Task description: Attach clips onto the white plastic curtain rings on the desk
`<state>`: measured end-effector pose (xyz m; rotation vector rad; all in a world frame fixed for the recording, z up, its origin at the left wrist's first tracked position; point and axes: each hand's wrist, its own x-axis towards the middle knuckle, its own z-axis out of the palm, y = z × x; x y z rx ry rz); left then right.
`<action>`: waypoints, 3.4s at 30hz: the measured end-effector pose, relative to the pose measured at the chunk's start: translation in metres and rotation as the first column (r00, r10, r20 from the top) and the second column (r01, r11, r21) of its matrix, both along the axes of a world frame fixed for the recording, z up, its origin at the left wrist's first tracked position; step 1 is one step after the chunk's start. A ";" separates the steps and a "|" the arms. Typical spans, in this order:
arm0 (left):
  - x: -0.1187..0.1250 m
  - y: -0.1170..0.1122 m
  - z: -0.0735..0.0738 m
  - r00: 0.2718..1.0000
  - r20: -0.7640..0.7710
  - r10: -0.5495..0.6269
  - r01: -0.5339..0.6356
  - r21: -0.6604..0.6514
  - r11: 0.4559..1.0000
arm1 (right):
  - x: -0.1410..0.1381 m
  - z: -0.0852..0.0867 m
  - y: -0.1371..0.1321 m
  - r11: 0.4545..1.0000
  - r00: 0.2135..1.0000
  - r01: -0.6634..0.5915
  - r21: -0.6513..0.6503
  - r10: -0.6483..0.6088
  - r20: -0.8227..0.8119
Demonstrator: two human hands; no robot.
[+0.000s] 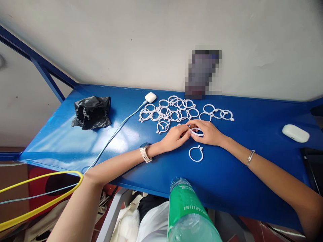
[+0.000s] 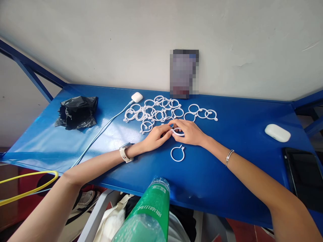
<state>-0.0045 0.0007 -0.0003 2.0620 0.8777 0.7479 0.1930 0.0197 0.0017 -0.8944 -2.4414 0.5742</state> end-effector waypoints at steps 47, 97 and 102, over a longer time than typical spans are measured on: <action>-0.001 0.000 -0.001 1.000 0.011 0.006 -0.006 -0.027 1.000 | 0.001 -0.002 0.000 0.999 0.999 0.017 0.031 -0.015 -0.051; 0.000 0.000 0.002 0.993 0.119 0.010 0.008 -0.155 0.988 | 0.002 -0.004 -0.002 0.993 0.996 0.014 0.115 -0.003 -0.090; -0.001 -0.001 0.005 0.994 0.108 -0.016 0.033 -0.156 0.987 | 0.002 -0.003 -0.002 0.993 0.993 0.043 0.112 -0.031 -0.112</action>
